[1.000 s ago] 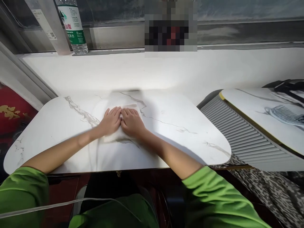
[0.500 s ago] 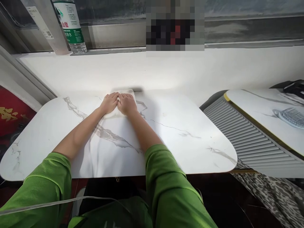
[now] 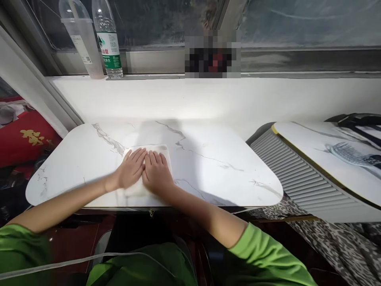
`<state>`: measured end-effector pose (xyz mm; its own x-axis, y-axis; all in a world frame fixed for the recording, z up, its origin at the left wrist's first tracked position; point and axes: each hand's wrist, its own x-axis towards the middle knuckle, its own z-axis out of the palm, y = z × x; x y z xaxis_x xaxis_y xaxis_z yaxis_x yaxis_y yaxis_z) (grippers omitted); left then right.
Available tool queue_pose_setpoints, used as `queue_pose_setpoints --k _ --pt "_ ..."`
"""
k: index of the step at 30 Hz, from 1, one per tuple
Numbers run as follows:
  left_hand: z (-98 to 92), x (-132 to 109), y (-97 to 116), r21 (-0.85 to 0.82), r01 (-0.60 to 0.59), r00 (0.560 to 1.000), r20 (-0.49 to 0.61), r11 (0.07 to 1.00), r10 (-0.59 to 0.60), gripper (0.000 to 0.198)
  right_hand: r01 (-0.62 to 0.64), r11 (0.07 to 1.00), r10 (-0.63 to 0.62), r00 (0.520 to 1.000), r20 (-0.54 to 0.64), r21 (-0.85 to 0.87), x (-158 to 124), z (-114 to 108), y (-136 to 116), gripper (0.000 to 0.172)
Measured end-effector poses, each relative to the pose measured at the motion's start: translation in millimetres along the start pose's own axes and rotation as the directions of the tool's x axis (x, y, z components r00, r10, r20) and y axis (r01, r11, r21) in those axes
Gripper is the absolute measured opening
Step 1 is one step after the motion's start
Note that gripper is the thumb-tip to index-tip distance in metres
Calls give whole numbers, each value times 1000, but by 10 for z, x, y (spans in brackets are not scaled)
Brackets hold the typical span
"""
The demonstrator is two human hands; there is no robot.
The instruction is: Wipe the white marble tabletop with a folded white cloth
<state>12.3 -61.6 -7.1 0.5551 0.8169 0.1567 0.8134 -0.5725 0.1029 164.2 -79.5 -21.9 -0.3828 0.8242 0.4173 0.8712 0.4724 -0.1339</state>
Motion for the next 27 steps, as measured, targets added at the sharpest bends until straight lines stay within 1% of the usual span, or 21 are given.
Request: queue_pose_setpoints --k 2,4,6,8,10,13,16,19,21,23,25,27 --pt "-31 -308 125 16 33 998 -53 999 -32 54 93 995 -93 996 -4 18 -180 -61 -150 52" --pt "-61 -528 200 26 74 994 -86 997 -71 54 173 984 -173 985 -10 43 -267 -102 -260 54" --pt "-82 -628 195 28 106 990 -94 994 -103 54 217 973 -216 976 -17 75 -245 -97 -323 55" --pt "-95 -599 105 22 143 987 -80 989 -141 54 235 966 -234 972 -26 109 -109 -35 -328 54" --pt "-103 -451 -63 17 195 980 -47 981 -194 54 243 960 -241 970 -30 138 129 73 -277 52" --pt "-114 -67 -416 13 243 970 3 970 -243 54 218 962 -220 975 -5 165 613 268 -134 47" --pt "-124 396 -792 -7 237 972 16 972 -236 53 120 979 -127 991 34 164 1116 432 22 42" --pt "-129 796 -1065 -43 264 965 10 964 -263 51 23 989 -32 998 53 147 1501 536 147 40" --pt "-124 971 -1163 -61 285 959 13 957 -285 50 -26 989 18 998 55 144 1656 579 206 40" --pt "-113 1058 -1202 -67 282 960 19 957 -281 50 -61 988 52 997 61 145 1729 604 243 42" --pt "-98 1063 -1199 -63 268 963 20 961 -267 51 -71 988 63 996 64 139 1733 612 255 42" --pt "-86 1001 -1169 -60 269 963 25 961 -268 52 -63 990 54 996 69 125 1678 603 232 42"
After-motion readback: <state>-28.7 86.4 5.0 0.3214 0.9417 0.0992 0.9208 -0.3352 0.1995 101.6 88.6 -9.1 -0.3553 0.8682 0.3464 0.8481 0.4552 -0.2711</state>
